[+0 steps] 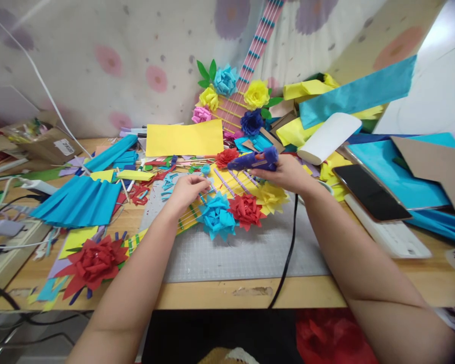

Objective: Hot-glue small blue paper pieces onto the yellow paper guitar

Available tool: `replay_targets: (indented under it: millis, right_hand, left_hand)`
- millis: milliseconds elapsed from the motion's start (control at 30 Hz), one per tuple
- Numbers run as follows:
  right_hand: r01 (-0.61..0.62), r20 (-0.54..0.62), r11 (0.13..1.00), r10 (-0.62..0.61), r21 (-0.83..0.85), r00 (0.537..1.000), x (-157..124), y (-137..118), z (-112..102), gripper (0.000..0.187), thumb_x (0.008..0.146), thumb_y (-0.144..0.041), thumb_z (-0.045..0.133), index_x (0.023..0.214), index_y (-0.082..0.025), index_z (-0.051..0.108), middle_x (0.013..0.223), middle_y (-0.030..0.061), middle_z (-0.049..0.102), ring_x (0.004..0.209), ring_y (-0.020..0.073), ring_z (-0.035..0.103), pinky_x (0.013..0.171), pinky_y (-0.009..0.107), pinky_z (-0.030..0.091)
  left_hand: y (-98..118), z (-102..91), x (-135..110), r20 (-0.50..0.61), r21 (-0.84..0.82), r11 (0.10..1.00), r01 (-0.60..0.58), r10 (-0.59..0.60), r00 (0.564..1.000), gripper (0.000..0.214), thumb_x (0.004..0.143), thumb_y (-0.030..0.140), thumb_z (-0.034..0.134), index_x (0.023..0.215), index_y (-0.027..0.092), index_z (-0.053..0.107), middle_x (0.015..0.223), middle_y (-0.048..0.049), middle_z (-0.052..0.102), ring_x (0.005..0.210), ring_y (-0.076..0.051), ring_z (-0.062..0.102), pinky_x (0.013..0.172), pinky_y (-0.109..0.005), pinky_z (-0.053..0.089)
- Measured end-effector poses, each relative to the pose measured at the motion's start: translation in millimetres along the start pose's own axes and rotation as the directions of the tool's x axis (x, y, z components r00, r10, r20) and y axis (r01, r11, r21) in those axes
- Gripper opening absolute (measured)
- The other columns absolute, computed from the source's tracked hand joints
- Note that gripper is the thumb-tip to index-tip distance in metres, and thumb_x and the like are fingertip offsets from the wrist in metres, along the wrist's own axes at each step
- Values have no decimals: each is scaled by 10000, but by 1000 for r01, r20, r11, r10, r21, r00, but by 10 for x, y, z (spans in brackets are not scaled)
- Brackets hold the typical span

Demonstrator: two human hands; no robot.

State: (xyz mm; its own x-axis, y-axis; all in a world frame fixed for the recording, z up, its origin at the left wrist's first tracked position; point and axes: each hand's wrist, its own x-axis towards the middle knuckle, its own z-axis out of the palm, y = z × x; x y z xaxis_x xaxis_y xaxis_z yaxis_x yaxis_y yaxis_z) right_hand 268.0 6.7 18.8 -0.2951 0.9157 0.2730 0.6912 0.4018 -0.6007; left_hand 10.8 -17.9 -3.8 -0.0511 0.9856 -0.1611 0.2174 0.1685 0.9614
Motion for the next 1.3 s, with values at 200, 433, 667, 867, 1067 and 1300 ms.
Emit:
replay_targets:
  millis: [200,433,667,867,1067,1300]
  right_hand:
    - [-166,-242,969,208,185,948,20,229,-320,435,689,-608,654,711,-173,662,605,44,611,564,172,551,526,309,432]
    - [-202,-402,927,324,317,857,-23,316,-560,380,670,-561,688,610,-193,616,550,45,576,550,180,542,517,334,460]
    - [-214,-403,929,328,302,855,-38,334,-630,379,699,-555,670,659,-182,615,559,40,566,538,165,526,519,331,463]
    - [-223,-376,898,369,379,850,-20,329,-595,330,699,-480,699,627,-175,596,535,20,542,520,135,494,495,286,425]
    - [-250,-315,878,393,409,864,3,356,-527,361,723,-480,690,563,-180,569,502,5,515,467,101,432,453,261,359]
    - [-228,-296,880,369,417,881,-4,371,-488,338,746,-469,659,594,-174,591,527,2,509,460,84,400,412,239,319]
  left_hand:
    - [43,-146,40,-125,-75,996,39,-48,991,308,489,387,794,646,161,656,637,-12,633,621,-121,570,503,-208,422]
    - [0,-215,162,-90,-99,990,102,-111,990,346,410,341,841,621,145,649,624,-16,639,602,-108,573,513,-207,433]
    - [96,-290,325,-124,-29,971,237,-239,963,301,368,235,819,606,144,658,609,-24,667,559,-102,585,456,-181,346]
    - [144,-274,315,-86,100,959,265,-257,963,272,407,267,798,568,148,613,613,-21,660,556,-101,569,482,-195,390]
    - [226,-254,186,-64,275,943,187,-176,982,228,485,308,754,606,169,618,663,-19,665,617,-134,594,475,-215,436]
    - [245,-287,173,-69,210,963,166,-155,985,321,400,330,813,598,150,636,626,-35,665,616,-143,609,489,-215,461]
